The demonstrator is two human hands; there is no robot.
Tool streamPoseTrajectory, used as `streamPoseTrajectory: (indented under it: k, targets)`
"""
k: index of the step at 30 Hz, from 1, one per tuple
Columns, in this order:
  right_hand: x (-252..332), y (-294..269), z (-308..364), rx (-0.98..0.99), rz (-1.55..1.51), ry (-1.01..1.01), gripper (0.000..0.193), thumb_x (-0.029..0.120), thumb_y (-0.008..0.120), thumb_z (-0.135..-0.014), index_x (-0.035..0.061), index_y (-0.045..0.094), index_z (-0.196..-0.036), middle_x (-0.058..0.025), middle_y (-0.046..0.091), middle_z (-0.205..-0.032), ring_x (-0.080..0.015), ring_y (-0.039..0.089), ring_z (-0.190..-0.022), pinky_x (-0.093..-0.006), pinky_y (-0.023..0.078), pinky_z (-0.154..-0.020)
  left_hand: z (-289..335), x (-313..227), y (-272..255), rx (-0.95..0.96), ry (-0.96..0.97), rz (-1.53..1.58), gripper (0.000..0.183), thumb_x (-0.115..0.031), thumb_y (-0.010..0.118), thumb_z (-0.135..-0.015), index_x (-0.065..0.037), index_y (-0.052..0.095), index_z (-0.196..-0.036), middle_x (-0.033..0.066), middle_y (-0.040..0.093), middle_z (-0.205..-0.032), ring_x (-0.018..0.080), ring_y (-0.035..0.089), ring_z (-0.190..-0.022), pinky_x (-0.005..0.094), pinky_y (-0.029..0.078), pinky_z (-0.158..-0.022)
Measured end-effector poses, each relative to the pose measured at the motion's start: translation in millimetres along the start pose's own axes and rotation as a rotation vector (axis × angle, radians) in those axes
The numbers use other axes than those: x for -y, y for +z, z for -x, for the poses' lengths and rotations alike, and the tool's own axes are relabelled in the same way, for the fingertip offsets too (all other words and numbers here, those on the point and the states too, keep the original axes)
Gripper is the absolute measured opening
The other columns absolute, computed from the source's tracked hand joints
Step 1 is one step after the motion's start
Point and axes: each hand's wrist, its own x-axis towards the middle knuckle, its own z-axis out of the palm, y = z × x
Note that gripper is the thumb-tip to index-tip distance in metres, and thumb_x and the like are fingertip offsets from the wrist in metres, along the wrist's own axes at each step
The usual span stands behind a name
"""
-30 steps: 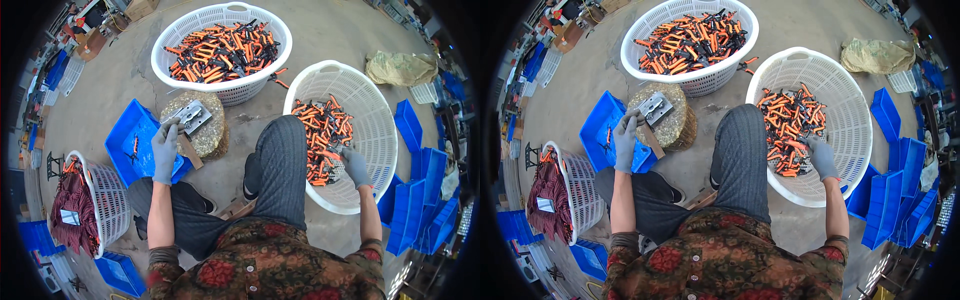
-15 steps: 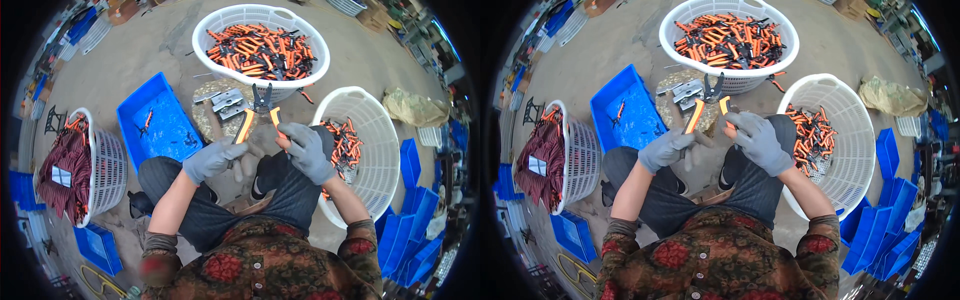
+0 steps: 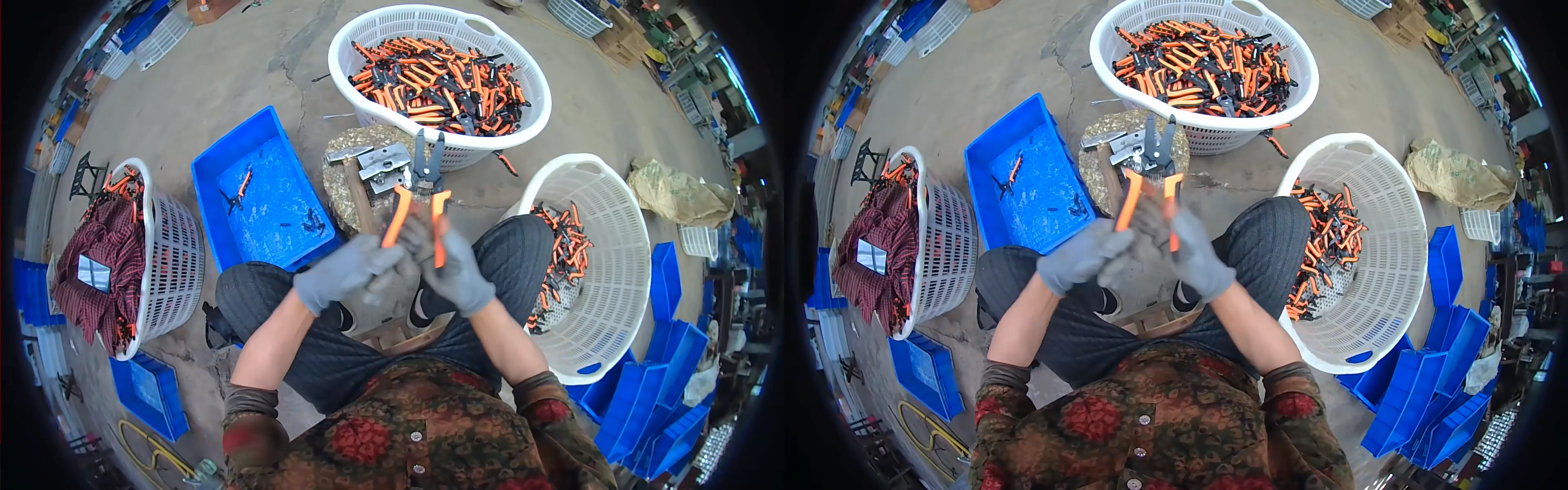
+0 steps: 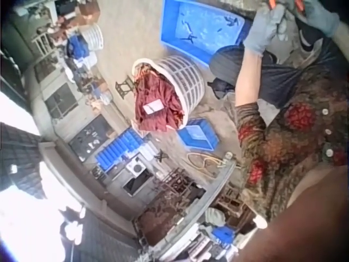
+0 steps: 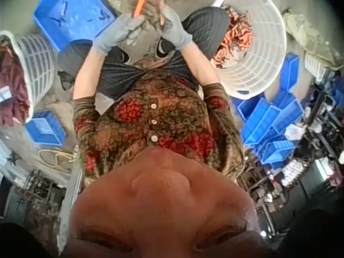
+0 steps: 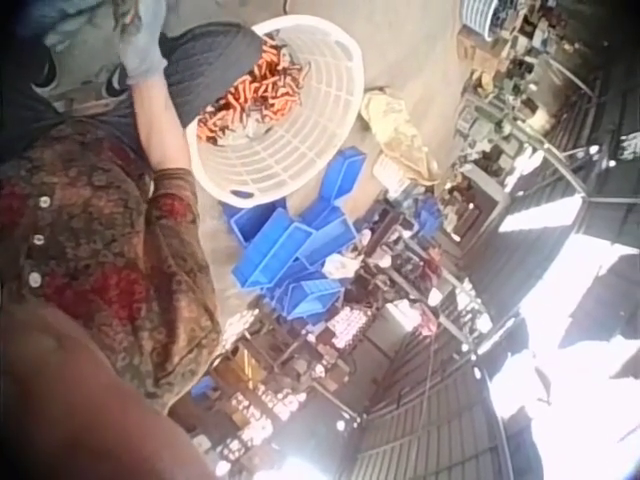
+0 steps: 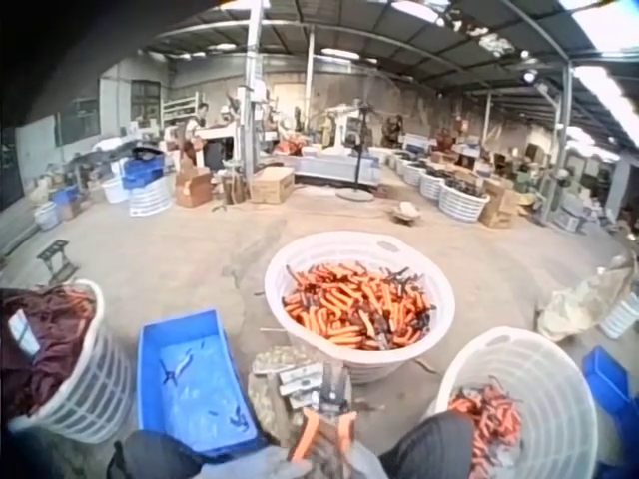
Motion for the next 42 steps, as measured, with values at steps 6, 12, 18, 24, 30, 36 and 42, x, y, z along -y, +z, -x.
streamPoseTrajectory:
  k: [6,12,18,24,30,36,42]
  targets:
    - [-5,27,-7,-0.414,0.428,0.024,0.062,0.044,0.038,-0.094,-0.0024,0.031,-0.135,-0.0169,0.052,-0.123,-0.0289,0.054,-0.110,-0.0366,0.045,-0.093,-7,12,0,-0.017,0.005,0.033,0.035,-0.036,0.043,-0.095,-0.003,0.054,-0.093,0.0016,0.052,-0.049,0.0133,0.050,-0.039,0.0263,0.042,-0.043]
    - [8,-42,10,-0.263,0.885,-0.158,0.055,0.034,0.042,-0.094,-0.0022,0.033,-0.134,-0.0149,0.057,-0.112,-0.0239,0.058,-0.096,-0.0332,0.047,-0.082,0,-6,-13,0.072,-0.119,-0.110,0.046,-0.042,0.044,-0.093,0.001,0.057,-0.100,0.0064,0.060,-0.066,0.0123,0.058,-0.057,0.0241,0.046,-0.059]
    - [22,4,-1,-0.277,0.487,0.085,0.063,0.039,0.045,-0.092,-0.0045,0.031,-0.135,-0.0165,0.053,-0.120,-0.0252,0.056,-0.104,-0.0341,0.046,-0.086,13,-2,-37,-0.169,0.082,-0.149,0.054,-0.041,0.053,-0.088,0.006,0.053,-0.114,0.0101,0.064,-0.088,0.0151,0.062,-0.081,0.0252,0.047,-0.076]
    - [12,45,-5,-0.339,0.330,0.063,0.062,0.045,0.044,-0.092,-0.0040,0.038,-0.130,-0.0131,0.057,-0.102,-0.0199,0.057,-0.085,-0.0298,0.046,-0.073,10,-15,-30,-0.306,0.261,0.091,0.049,-0.032,0.059,-0.086,0.004,0.053,-0.119,0.0056,0.062,-0.102,0.0124,0.057,-0.094,0.0251,0.043,-0.084]
    - [16,30,3,-0.309,0.398,0.196,0.063,0.048,0.045,-0.091,-0.0046,0.044,-0.124,-0.0121,0.058,-0.094,-0.0173,0.058,-0.076,-0.0293,0.046,-0.065,11,-12,-35,-0.239,0.226,0.135,0.038,-0.025,0.060,-0.086,0.001,0.059,-0.112,0.0023,0.062,-0.097,0.0092,0.055,-0.090,0.0231,0.043,-0.080]
    - [18,45,-8,-0.338,0.597,0.298,0.050,0.040,0.045,-0.092,-0.0051,0.053,-0.113,-0.0098,0.060,-0.082,-0.0139,0.059,-0.067,-0.0258,0.046,-0.059,13,-3,-44,-0.328,0.221,0.101,0.029,-0.023,0.062,-0.085,0.001,0.065,-0.101,0.0024,0.065,-0.086,0.0077,0.057,-0.082,0.0220,0.045,-0.073]
    - [27,51,-8,-0.307,0.673,0.455,0.041,0.032,0.046,-0.092,-0.0053,0.058,-0.106,-0.0063,0.059,-0.073,-0.0115,0.057,-0.060,-0.0226,0.046,-0.054,13,2,-37,-0.319,0.199,0.137,0.028,-0.021,0.064,-0.084,0.002,0.066,-0.100,0.0035,0.065,-0.085,0.0078,0.058,-0.079,0.0220,0.046,-0.071]
